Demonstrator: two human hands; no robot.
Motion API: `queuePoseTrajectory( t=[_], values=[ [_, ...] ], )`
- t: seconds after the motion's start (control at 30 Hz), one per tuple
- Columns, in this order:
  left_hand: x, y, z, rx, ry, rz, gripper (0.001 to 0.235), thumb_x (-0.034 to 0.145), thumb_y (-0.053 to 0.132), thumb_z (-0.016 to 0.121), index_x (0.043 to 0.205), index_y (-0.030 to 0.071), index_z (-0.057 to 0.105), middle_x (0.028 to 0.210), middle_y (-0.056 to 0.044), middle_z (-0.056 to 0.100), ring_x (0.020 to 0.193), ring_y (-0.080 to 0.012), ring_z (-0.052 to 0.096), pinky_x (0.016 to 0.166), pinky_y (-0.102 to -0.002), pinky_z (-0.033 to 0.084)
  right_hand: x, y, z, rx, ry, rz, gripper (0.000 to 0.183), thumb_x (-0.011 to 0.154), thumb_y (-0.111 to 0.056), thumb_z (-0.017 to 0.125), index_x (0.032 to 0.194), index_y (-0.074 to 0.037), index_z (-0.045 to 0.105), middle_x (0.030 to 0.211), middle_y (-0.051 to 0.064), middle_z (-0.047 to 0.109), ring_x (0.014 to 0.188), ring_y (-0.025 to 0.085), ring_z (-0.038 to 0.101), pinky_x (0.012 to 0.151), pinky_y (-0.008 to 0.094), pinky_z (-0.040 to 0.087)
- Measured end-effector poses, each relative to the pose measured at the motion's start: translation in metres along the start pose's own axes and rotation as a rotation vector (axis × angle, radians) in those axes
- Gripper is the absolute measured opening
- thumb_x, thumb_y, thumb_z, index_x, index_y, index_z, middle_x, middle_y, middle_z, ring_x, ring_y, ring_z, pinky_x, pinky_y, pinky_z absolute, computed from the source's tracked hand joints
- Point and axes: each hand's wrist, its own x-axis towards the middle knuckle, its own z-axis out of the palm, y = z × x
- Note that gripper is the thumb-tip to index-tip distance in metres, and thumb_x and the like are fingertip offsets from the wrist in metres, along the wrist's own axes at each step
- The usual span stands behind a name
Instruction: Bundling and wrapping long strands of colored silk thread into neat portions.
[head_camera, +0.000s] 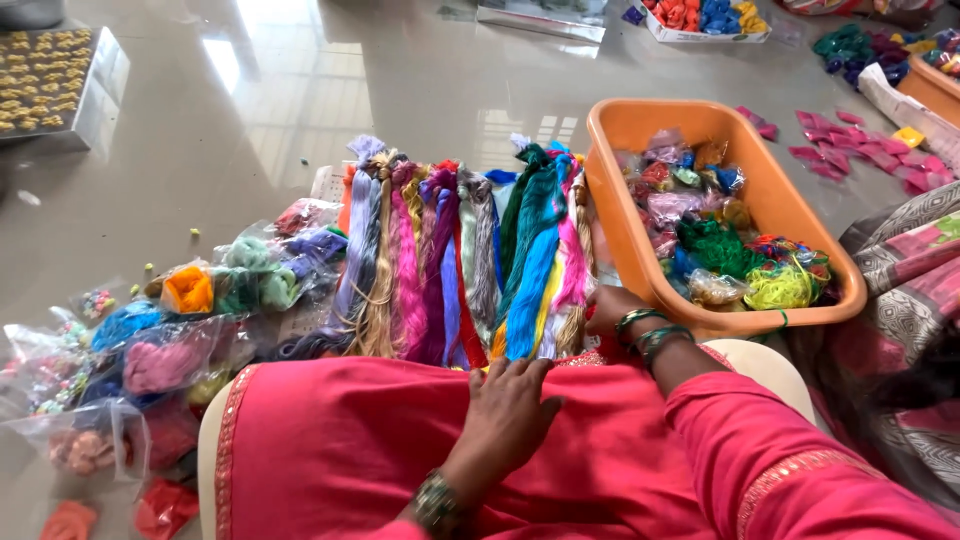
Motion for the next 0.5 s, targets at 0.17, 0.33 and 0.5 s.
queuePoseTrajectory(
  t=[0.17,0.33,0.5],
  values=[
    [0.001,-0.059,0.062,0.309,-0.078,-0.04,0.058,0.093,0.061,0.057,0.113,0.009,0.07,0.113,-0.021,0.07,0.116,-0.0451,0.059,0.101,-0.067,0.026,-0.042,0.029,-0.036,0.254,-0.024,0.103,0.035,0.067,-0.03,0.087,0.1,-0.016,0.083,0.102,0.01,0.081,0.096,0.026,0.077,0.09,0.038,0.06],
    [0.012,-0.054,0.046,0.458,-0.302,-0.309,0.085,0.089,0.084,0.039,0.103,0.01,0.077,0.107,-0.011,0.076,0.104,-0.0284,0.071,0.119,-0.064,0.025,-0.091,0.07,-0.065,0.074,-0.047,0.157,0.039,0.069,-0.034,0.088,0.103,-0.014,0.083,0.105,0.012,0.081,0.097,0.027,0.077,0.091,0.039,0.059],
    [0.027,-0.073,0.051,0.522,-0.366,-0.39,0.091,0.083,0.092,0.038,0.112,0.014,0.075,0.115,-0.011,0.072,0.111,-0.031,0.066,0.104,-0.063,0.036,-0.16,0.04,-0.106,-0.043,-0.002,0.286,0.054,0.077,-0.046,0.081,0.119,-0.011,0.076,0.118,0.018,0.075,0.108,0.034,0.074,0.095,0.043,0.057]
  ],
)
